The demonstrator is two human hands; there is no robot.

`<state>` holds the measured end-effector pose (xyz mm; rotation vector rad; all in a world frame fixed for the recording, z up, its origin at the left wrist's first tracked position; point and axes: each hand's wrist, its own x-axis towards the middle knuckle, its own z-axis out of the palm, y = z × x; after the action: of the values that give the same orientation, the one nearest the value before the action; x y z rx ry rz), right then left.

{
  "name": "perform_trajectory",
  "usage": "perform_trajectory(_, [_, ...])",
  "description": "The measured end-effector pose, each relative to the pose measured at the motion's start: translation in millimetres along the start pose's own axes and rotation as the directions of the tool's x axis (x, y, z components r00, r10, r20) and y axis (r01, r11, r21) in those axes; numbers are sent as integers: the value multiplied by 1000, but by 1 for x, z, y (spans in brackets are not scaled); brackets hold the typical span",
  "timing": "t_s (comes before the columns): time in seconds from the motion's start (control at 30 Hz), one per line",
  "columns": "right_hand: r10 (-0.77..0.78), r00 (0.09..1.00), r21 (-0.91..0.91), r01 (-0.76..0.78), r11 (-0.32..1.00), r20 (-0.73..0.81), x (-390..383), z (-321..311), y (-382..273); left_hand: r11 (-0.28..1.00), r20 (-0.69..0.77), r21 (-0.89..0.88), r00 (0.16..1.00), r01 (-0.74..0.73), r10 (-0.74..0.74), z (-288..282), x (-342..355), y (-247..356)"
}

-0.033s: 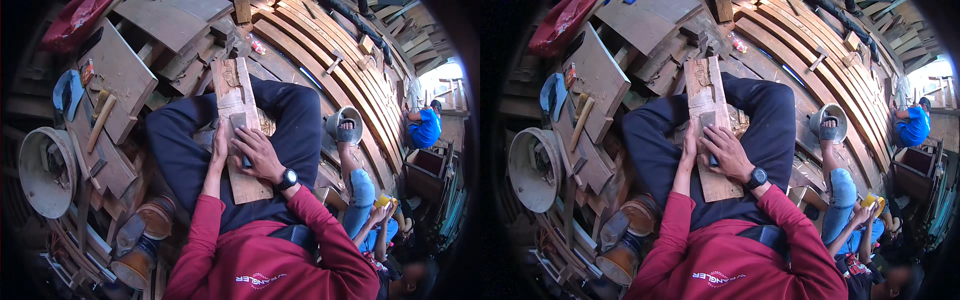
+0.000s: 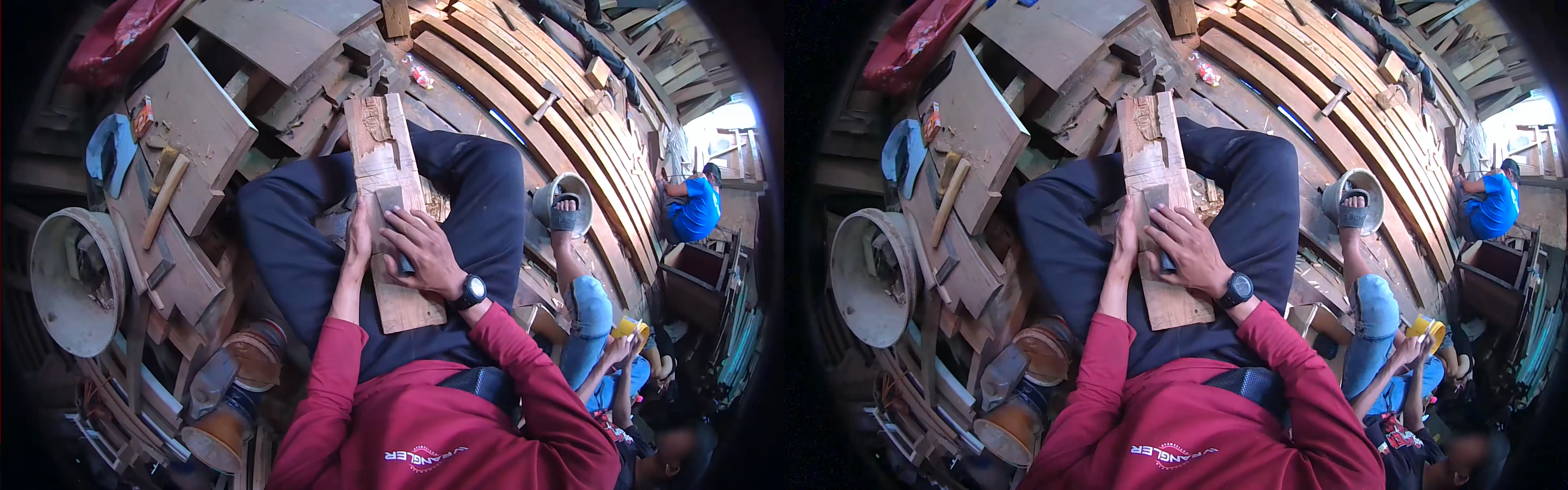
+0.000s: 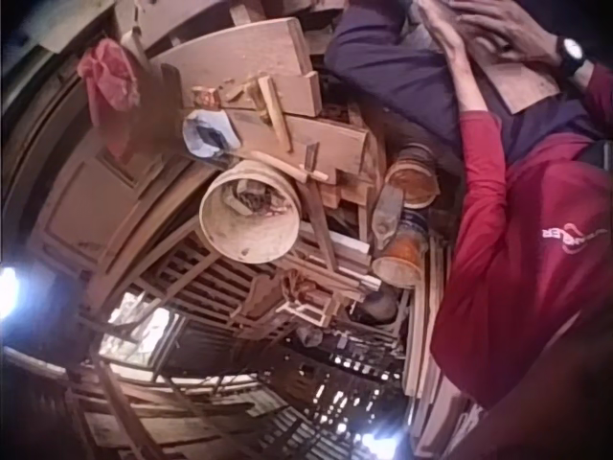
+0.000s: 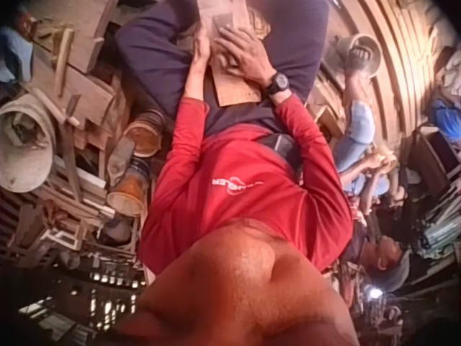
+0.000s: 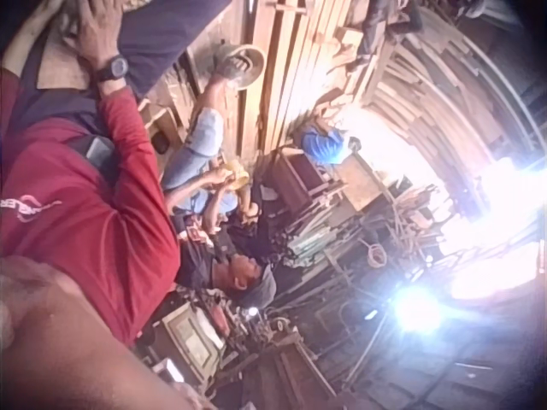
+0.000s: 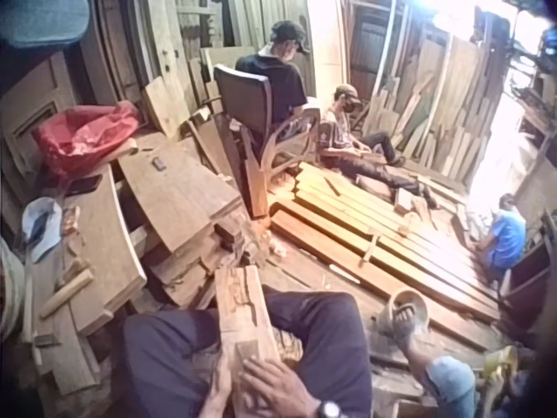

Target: The person points along a marked wooden plank held on their lap, picks up a chisel blade, and uses it to scrape and carve into the surface of the wood.

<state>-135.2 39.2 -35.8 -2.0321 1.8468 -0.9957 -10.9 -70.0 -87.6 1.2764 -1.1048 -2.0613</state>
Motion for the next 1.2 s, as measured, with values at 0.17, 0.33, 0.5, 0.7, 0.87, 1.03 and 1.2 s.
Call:
perform_trajectory(0.17, [8, 999, 16, -7, 1000, -40, -4, -2, 2, 1000, -14, 25, 1000, -3, 4, -1, 7, -7])
perform_trajectory(0.33, [4, 999, 38, -3, 999, -42, -2, -5, 5, 999, 14, -50, 1000, 2, -1, -5, 8, -10])
perform_trajectory(0.5, [45, 999, 26, -45, 999, 29, 7, -9, 1, 998, -2, 46, 999, -32, 32, -7, 12, -16])
perform_trajectory(0.7, [-27, 1000, -8, 26, 1000, -10, 4, -3, 11, 999, -46, 35, 999, 1, 0, -3, 10, -17])
perform_trajectory(0.87, [-50, 995, 60, 55, 997, -82, 12, -3, 13, 995, 67, -97, 997, 39, -32, -12, 16, -23])
perform_trajectory(1.03, [-106, 990, 64, 112, 992, -92, 2, 1, 12, 999, -27, 47, 1000, -4, 6, -8, 16, -24])
perform_trajectory(1.2, [-74, 996, 57, 76, 995, -43, 10, -1, 15, 996, 36, 75, 999, -44, 41, -14, 18, -23])
